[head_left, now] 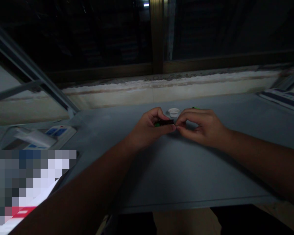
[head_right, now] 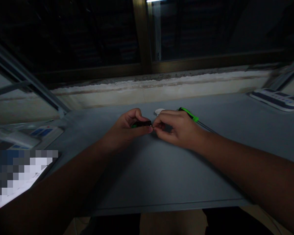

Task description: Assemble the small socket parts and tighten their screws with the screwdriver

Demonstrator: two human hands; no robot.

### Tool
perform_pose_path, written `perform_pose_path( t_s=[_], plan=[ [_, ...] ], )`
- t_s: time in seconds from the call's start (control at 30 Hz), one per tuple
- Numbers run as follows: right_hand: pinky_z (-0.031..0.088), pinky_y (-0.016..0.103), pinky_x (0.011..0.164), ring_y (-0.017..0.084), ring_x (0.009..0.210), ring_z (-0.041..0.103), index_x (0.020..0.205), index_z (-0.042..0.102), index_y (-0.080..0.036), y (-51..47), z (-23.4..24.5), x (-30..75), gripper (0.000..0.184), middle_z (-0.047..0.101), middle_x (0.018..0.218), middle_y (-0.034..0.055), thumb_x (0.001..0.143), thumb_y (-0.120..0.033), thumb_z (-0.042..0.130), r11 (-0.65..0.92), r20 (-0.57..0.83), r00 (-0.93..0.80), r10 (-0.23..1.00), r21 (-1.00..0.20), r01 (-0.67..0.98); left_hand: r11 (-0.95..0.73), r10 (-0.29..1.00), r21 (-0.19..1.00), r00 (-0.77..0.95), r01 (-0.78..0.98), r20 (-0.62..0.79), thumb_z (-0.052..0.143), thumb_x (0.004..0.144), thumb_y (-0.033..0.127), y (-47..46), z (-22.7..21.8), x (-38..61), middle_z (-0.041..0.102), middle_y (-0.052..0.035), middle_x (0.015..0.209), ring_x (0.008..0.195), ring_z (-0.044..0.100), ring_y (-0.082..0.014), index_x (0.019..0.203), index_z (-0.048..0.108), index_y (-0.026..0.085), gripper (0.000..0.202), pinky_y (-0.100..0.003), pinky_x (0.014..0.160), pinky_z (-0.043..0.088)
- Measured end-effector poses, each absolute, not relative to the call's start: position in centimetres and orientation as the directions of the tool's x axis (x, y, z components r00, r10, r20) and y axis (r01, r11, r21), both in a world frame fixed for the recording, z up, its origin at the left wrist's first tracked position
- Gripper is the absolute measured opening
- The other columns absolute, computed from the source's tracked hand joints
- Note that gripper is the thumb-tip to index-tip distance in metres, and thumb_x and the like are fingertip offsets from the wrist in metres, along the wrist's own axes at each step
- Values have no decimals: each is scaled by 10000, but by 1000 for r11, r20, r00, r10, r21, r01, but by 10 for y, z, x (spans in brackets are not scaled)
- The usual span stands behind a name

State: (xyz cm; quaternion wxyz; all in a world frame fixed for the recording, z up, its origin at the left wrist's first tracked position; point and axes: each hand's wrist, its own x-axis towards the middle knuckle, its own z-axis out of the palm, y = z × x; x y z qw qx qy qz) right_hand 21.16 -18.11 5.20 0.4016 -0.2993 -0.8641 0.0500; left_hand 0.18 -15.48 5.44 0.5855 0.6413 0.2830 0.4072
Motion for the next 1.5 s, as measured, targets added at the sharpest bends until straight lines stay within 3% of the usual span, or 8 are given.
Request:
perform_pose_path(
  t_s=[0.33, 0.57, 0.73, 0.9, 1.13, 1.33, 1.4, 1.5],
  plan=[
    [528, 347, 751, 206, 849, 657, 935, 637, -223, -183, 54, 208, 79, 682, 848, 61, 937, -168, 580, 871, 717, -557, 419, -144, 470, -51, 838, 983, 529, -174, 137, 874, 640, 183, -152, 55, 0, 662, 46, 768, 676, 607, -73, 773, 502, 176, 396, -211, 670, 447],
    [542, 375, 785, 226, 878, 663, 1055, 640, -230, -178, 48, 209, 129, 697, 927, 72, 930, -260, 628, 808, 713, -471, 520, -233, 541, -119, 855, 977, 481, -179, 193, 862, 636, 159, -147, 70, -9, 655, 46, 718, 587, 567, -57, 775, 501, 178, 387, -185, 566, 413],
    [502, 487, 1019, 305, 1178, 609, 1259, 624, -172, -166, 36, 209, 347, 670, 1244, 148, 931, -287, 616, 772, 572, -581, 579, -157, 616, -184, 929, 957, 277, -224, 243, 846, 638, 157, -134, 83, -24, 631, 54, 692, 569, 541, -50, 790, 476, 191, 401, -166, 535, 396],
    [409, 553, 1138, 314, 1394, 479, 1507, 468, -212, -161, 21, 190, 539, 499, 1548, 120, 971, -220, 527, 793, 420, -701, 576, -83, 603, -134, 950, 966, 250, -219, 188, 839, 677, 186, -123, 81, -35, 662, 38, 749, 610, 586, -61, 889, 491, 202, 407, -170, 587, 442],
    [381, 523, 1145, 249, 1146, 626, 1180, 715, -199, -156, 19, 185, 275, 728, 1180, 78, 978, -170, 530, 802, 374, -727, 576, -87, 591, -54, 918, 970, 371, -239, 142, 838, 693, 170, -122, 70, -36, 687, 22, 804, 748, 689, -106, 1009, 564, 194, 419, -258, 782, 540],
    [462, 472, 1028, 236, 1015, 644, 1004, 731, -195, -156, 23, 196, 174, 727, 994, 73, 949, -158, 570, 810, 405, -715, 569, -129, 571, -17, 907, 981, 410, -193, 96, 840, 691, 166, -119, 57, -34, 684, 5, 816, 750, 696, -112, 978, 600, 177, 374, -260, 759, 537],
    [500, 440, 968, 227, 1000, 661, 1061, 708, -194, -159, 24, 201, 185, 728, 1022, 79, 954, -164, 560, 797, 415, -688, 596, -199, 571, -18, 907, 984, 412, -175, 90, 842, 694, 174, -119, 54, -33, 681, -2, 837, 739, 690, -111, 984, 606, 176, 374, -259, 731, 532],
    [563, 364, 830, 194, 905, 699, 1173, 642, -205, -161, 26, 209, 230, 735, 1020, 73, 946, -235, 611, 708, 447, -549, 706, -462, 534, -24, 904, 988, 418, -150, 85, 845, 699, 190, -119, 51, -32, 676, -6, 857, 713, 674, -97, 987, 618, 171, 367, -253, 705, 525]
  ],
)
